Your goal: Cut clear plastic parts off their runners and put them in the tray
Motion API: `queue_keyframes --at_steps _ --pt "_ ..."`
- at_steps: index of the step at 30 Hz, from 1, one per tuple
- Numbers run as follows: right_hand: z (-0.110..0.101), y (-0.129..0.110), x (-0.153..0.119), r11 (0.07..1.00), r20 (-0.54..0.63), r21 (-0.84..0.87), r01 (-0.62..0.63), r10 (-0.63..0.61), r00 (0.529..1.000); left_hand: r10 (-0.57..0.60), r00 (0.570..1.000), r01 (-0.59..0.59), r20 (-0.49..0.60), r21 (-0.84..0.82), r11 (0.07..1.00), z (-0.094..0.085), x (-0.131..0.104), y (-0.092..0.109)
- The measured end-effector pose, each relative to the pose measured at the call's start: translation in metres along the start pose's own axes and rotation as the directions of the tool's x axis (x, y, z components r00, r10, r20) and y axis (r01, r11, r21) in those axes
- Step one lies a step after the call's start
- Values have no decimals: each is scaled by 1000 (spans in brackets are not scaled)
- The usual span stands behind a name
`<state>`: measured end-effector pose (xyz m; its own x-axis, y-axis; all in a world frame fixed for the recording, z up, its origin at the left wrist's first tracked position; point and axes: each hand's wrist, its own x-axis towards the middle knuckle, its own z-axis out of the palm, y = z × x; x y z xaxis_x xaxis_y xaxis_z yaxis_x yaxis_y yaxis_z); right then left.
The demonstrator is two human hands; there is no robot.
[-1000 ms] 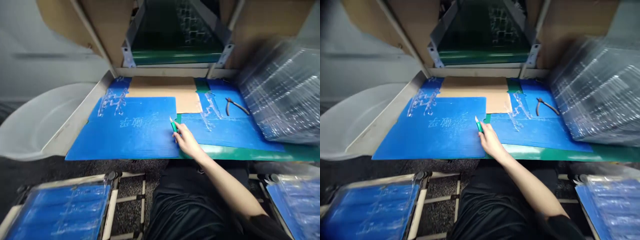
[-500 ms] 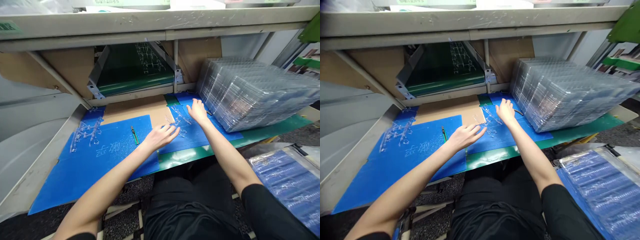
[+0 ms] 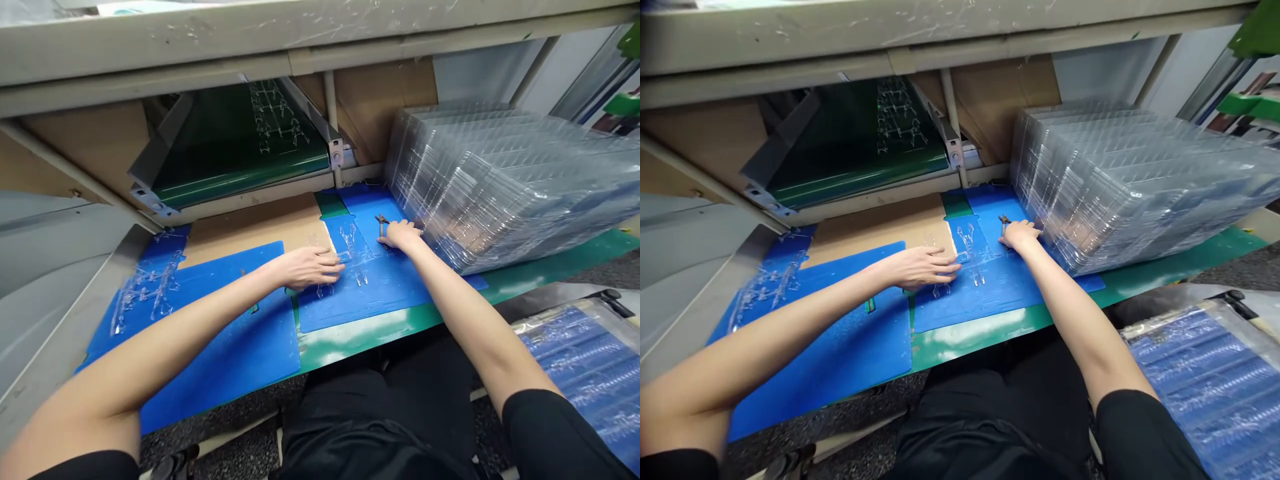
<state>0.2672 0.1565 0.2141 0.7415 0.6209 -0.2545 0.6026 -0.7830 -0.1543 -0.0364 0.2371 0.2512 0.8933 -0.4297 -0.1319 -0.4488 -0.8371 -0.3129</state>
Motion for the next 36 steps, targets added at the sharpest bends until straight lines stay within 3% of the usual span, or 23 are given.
queue_keyframes --at_steps 6,9,11,12,13,14,15,16,17,18,20,22,24,27,32,36 --pt "7 3 -11 993 -78 117 20 -11 997 -76 997 64 -22 -347 936 15 0 -15" --pt "0 15 -25 967 -94 246 62 -40 995 -120 992 98 -35 -375 922 9 9 1" --pt "-4 33 -48 925 -71 356 131 -113 991 -328 937 246 -116 -446 860 2 11 22" --pt "-5 44 -66 892 -58 416 174 -165 985 -492 852 332 -176 -544 771 -2 10 35" --pt "-3 56 -87 853 -47 477 214 -219 975 -669 711 384 -215 -679 626 -6 10 49" --pt "0 68 -113 806 -42 536 250 -270 962 -820 533 365 -206 -819 443 -9 10 63" --pt "4 80 -141 759 -40 587 281 -320 947 -922 358 274 -150 -927 257 -12 11 76" --pt "10 90 -171 714 -30 630 305 -370 929 -973 219 140 -74 -984 106 -15 13 88" --pt "17 97 -200 642 -11 695 324 -441 897 -993 115 -1 1 -1000 -2 -17 17 100" --pt "24 101 -228 509 52 810 291 -557 829 -997 35 -130 64 -989 -69 -19 22 110" --pt "37 98 -272 459 211 869 187 -684 698 -986 -61 -335 153 -934 -124 -23 35 126" --pt "46 86 -296 512 338 847 142 -725 600 -970 -95 -452 225 -878 -160 -29 47 139" --pt "53 73 -304 569 410 810 142 -722 558 -953 -115 -507 280 -842 -187 -34 56 149" --pt "57 64 -300 611 456 777 152 -713 533 -939 -130 -549 318 -812 -199 -36 62 158" --pt "57 64 -298 637 494 750 179 -720 488 -929 -99 -538 356 -805 -251 -31 65 169" --pt "59 61 -299 634 495 754 172 -721 484 -923 -89 -535 374 -799 -273 -29 64 174"
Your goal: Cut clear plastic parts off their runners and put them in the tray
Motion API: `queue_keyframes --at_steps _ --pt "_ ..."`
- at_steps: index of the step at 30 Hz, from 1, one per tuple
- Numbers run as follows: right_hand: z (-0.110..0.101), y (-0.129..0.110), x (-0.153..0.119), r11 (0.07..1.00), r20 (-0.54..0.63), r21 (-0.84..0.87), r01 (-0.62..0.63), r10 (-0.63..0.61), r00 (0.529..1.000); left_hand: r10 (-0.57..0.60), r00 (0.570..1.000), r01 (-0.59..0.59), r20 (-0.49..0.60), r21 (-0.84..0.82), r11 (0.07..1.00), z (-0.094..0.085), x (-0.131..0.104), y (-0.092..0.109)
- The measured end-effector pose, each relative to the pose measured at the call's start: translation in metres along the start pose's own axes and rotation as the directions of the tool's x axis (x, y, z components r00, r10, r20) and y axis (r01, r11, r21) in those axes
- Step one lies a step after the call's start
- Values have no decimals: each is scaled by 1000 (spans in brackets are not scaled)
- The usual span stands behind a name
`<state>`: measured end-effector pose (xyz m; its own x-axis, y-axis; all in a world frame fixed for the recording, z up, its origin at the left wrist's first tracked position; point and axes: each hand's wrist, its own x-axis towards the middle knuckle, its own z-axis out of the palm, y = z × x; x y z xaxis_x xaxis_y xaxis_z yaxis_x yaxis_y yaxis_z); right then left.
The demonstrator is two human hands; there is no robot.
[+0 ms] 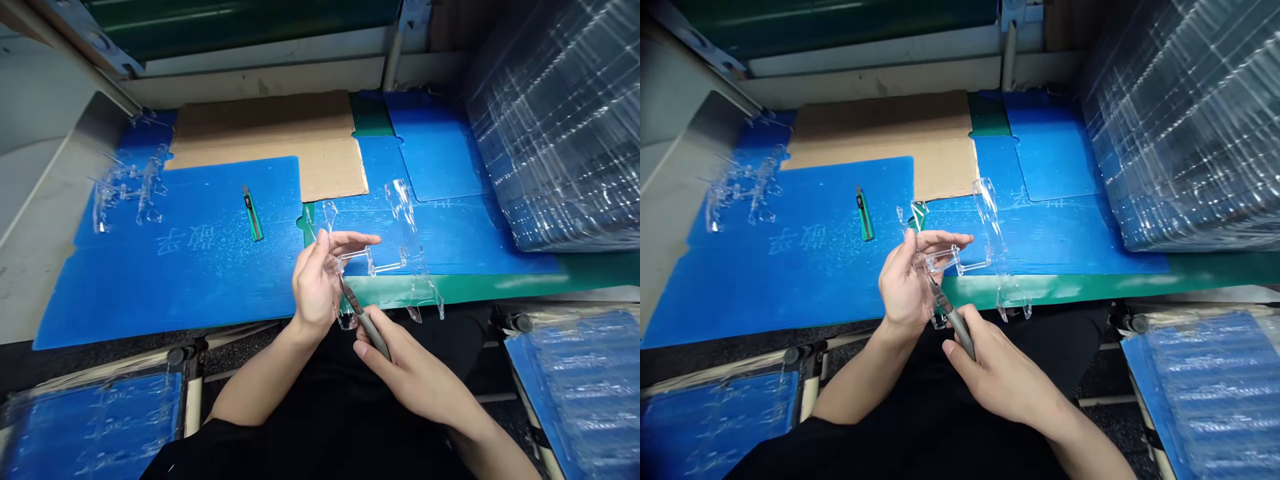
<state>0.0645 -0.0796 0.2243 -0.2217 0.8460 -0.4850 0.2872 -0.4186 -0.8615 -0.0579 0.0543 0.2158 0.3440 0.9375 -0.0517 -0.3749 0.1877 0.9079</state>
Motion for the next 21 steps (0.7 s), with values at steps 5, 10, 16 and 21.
queue_keyframes --at_steps 5,10,16,21 --pt "1 -1 5 999 4 34 -4 4 1000 18 1000 -17 15 -37 999 -3 -3 0" --pt "0 -2 7 999 16 49 9 -10 1000 10 1000 -10 18 -39 999 -5 -4 0" --pt "-2 0 9 997 65 39 61 -64 996 -8 999 10 36 -40 999 -5 -5 2" --pt "-6 4 9 997 87 40 72 -75 993 -45 999 46 28 -40 998 -3 -7 2"
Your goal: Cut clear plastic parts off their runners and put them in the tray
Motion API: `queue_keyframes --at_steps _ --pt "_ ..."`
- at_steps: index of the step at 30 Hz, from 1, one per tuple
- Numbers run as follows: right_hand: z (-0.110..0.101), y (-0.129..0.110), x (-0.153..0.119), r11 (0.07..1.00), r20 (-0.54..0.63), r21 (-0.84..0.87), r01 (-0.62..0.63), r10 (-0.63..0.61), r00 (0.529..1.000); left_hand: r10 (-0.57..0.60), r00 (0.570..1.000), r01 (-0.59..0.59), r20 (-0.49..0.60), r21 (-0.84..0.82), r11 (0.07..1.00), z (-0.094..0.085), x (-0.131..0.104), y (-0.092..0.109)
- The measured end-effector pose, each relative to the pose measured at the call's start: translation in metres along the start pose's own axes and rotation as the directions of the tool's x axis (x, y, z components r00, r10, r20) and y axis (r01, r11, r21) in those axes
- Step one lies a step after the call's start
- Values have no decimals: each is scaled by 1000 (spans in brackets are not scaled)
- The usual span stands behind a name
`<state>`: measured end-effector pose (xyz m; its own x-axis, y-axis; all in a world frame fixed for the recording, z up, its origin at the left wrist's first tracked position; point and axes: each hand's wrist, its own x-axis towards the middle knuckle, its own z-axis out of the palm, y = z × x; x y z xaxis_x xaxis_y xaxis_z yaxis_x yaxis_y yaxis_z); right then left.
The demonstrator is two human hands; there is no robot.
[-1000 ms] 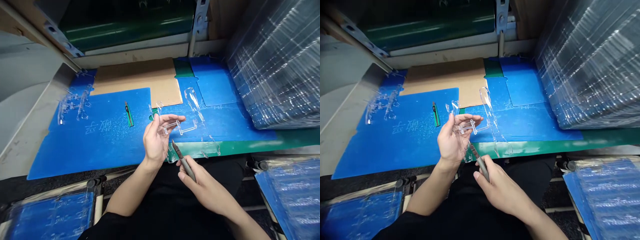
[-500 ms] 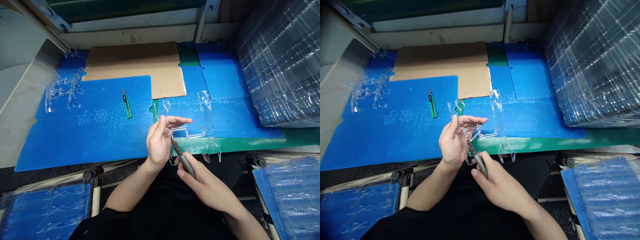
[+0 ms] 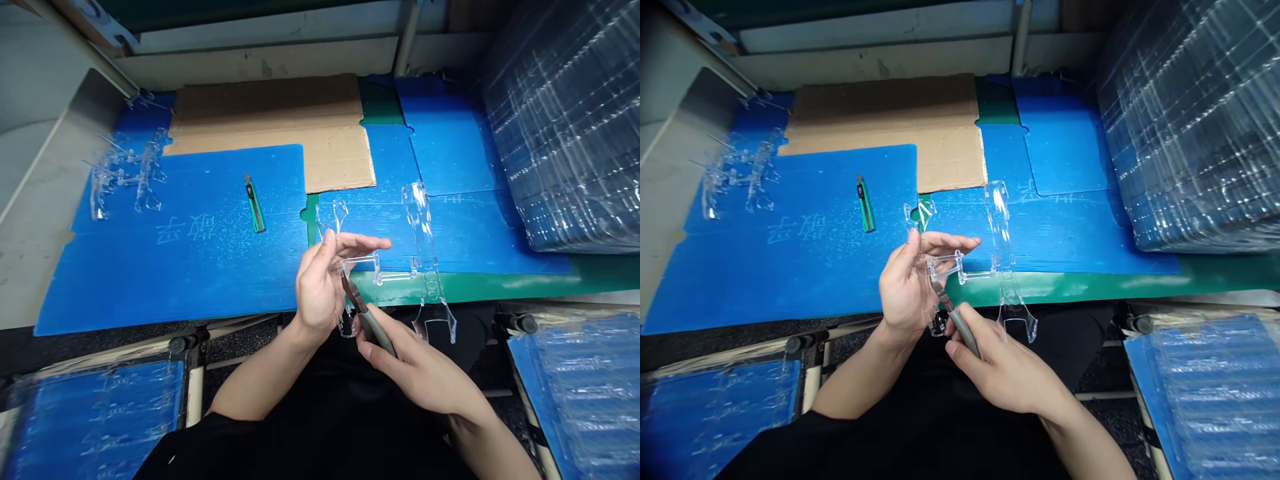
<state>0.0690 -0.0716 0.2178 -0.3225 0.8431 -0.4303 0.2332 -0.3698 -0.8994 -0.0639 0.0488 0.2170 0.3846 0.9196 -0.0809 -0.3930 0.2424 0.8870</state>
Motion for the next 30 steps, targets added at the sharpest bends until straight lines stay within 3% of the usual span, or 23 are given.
queue_keyframes --at_steps 10,16,20,24,26,27,30 --pt "-5 4 -3 1000 17 23 11 -11 1000 55 996 -52 -64 56 997 10 -1 -11" --pt "-10 20 -4 988 42 152 35 -42 998 89 993 -80 -74 111 991 19 1 -19" --pt "-15 34 -4 949 33 310 53 -66 997 79 996 -71 -44 155 985 29 6 -25" --pt "-23 50 0 823 -19 561 91 -97 995 22 996 -47 83 318 947 32 34 -34" --pt "-25 60 1 731 -69 669 134 -119 991 36 991 -98 125 527 845 27 58 -41" --pt "-24 65 1 692 -88 705 154 -130 988 60 989 -133 134 651 747 23 71 -45" --pt "-19 77 -6 599 -90 782 171 -164 982 116 985 -159 127 931 330 6 101 -59"
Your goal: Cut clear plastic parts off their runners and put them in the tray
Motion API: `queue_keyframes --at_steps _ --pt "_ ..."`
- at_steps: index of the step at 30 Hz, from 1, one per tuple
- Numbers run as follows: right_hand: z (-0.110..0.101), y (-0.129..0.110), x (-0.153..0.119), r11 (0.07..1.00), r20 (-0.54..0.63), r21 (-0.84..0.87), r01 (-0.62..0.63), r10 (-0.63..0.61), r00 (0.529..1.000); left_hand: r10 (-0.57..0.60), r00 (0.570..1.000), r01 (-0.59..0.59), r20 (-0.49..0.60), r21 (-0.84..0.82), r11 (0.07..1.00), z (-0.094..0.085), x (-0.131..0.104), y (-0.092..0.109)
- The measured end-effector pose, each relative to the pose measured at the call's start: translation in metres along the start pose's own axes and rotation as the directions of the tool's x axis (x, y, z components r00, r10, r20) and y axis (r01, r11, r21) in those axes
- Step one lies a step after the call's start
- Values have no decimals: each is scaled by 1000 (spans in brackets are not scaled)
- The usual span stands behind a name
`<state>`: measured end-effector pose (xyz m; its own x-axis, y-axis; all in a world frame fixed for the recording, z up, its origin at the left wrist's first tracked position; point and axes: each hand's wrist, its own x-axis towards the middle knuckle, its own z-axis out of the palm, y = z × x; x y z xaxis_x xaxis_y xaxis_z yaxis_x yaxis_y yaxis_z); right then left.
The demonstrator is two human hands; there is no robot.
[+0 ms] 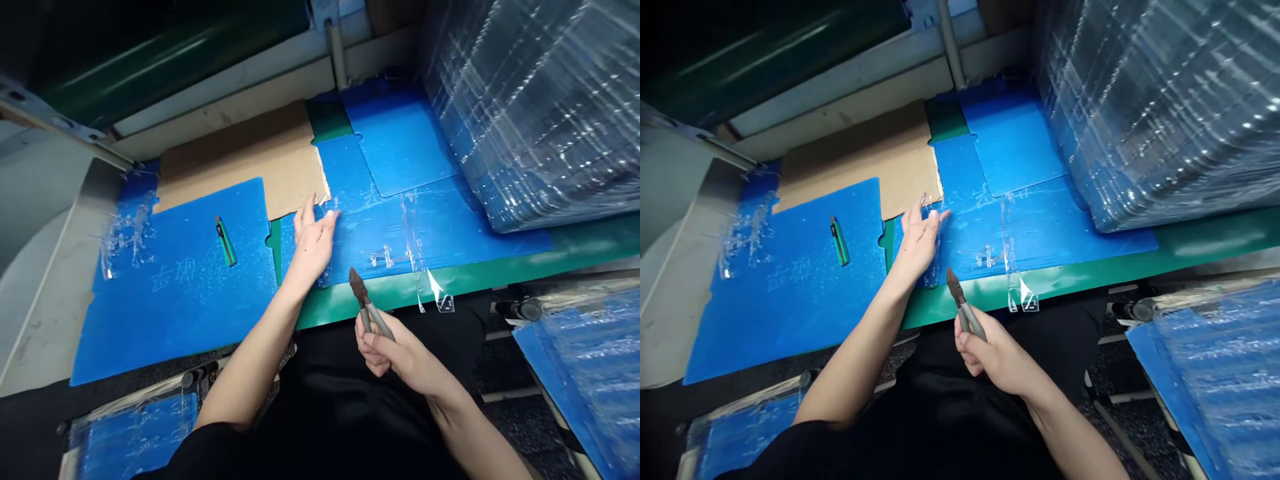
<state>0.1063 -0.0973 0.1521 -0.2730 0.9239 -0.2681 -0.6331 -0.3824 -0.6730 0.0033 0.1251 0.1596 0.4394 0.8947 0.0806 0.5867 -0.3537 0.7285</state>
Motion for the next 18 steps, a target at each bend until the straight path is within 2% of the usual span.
queue_keyframes --at_steps 2,4,6,7,8,9,10,11,12,14,15,16,17,18 --pt "-1 5 -8 997 24 71 -13 11 1000 -33 998 47 -58 254 966 3 7 -13" --pt "0 8 -16 993 36 120 -12 8 999 -38 981 114 -191 407 906 0 7 -19" --pt "1 8 -25 992 38 122 11 -16 999 84 947 83 -309 490 868 -8 10 -13" --pt "0 7 -30 993 39 119 27 -32 999 195 938 -16 -288 523 852 -12 15 -4" --pt "-1 7 -36 992 39 120 45 -50 998 330 926 -182 -185 547 817 -15 21 9" --pt "-2 7 -42 990 36 125 64 -69 997 468 884 -388 -15 535 750 -15 30 26" --pt "-3 6 -48 988 30 131 85 -90 996 579 788 -600 207 465 651 -11 39 45" --pt "-4 7 -54 985 24 138 108 -112 993 650 629 -777 426 338 531 -3 48 68" --pt "-5 7 -60 981 18 147 129 -133 991 676 453 -885 581 201 420 9 55 92" --pt "-6 8 -69 976 6 152 157 -160 987 620 106 -969 777 -61 241 41 64 140" --pt "-5 9 -73 976 -1 146 163 -165 986 547 -29 -964 837 -169 207 60 66 162" --pt "-5 9 -76 976 -9 139 165 -166 986 452 -120 -950 884 -234 205 77 65 181" --pt "-5 9 -79 977 -17 131 167 -166 986 352 -173 -942 920 -259 214 93 63 197" --pt "-4 10 -81 978 -25 122 171 -169 985 258 -197 -940 946 -256 224 105 61 209"
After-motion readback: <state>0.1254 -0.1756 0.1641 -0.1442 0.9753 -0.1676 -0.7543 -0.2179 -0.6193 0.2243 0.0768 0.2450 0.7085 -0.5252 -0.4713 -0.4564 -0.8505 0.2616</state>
